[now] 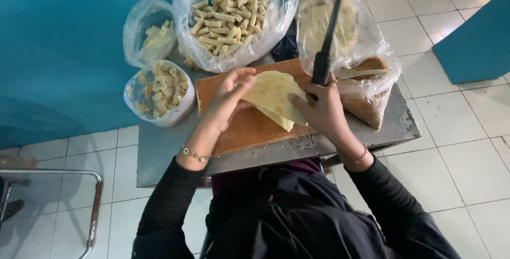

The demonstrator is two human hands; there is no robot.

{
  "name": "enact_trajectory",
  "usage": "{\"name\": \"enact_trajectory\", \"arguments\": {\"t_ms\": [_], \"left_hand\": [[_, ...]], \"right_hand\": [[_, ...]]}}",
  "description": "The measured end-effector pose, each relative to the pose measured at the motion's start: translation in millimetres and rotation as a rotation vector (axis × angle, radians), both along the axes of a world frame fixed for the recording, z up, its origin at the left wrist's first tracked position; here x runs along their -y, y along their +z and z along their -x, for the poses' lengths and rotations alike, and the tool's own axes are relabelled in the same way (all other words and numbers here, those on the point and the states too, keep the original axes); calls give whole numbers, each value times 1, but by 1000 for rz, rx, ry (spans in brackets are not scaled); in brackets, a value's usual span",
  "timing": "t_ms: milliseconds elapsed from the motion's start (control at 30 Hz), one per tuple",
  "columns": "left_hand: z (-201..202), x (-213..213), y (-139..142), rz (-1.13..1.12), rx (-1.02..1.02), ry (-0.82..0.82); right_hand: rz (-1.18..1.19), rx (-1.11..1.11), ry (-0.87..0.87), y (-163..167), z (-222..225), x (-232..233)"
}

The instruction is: The person cuts a round flat dough sheet on a wooden board into triangular pieces using a knife, then arranges the triangles on the board and spreads filling from a plastic bag onto them with a spoon. Bags of dough pieces and bowls of filling sit on the metal table.

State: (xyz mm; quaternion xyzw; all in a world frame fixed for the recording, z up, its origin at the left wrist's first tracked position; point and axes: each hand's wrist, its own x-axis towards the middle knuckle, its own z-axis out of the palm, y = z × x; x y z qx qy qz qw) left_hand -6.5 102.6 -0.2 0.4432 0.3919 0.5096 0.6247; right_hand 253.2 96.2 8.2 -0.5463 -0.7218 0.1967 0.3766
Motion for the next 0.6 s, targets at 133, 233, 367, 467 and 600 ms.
{"name": "enact_trajectory", "arguments": {"t_ms": [133, 233, 367, 467, 600], "left_hand": [[6, -23, -8, -342, -514, 127], [7, -33, -11, -421, -677, 194], [10, -34, -10, -431, -729, 223], [15, -34, -8, -423, -755, 230], [14, -37, -13, -511, -868, 245]], "right_hand": [[-102, 224, 10, -6, 2, -9], [-36, 297, 2, -7, 4, -12], [38, 292, 60, -5, 7, -19], [122, 322, 87, -5, 10, -23], [172, 446, 55, -9, 16, -25]]}}
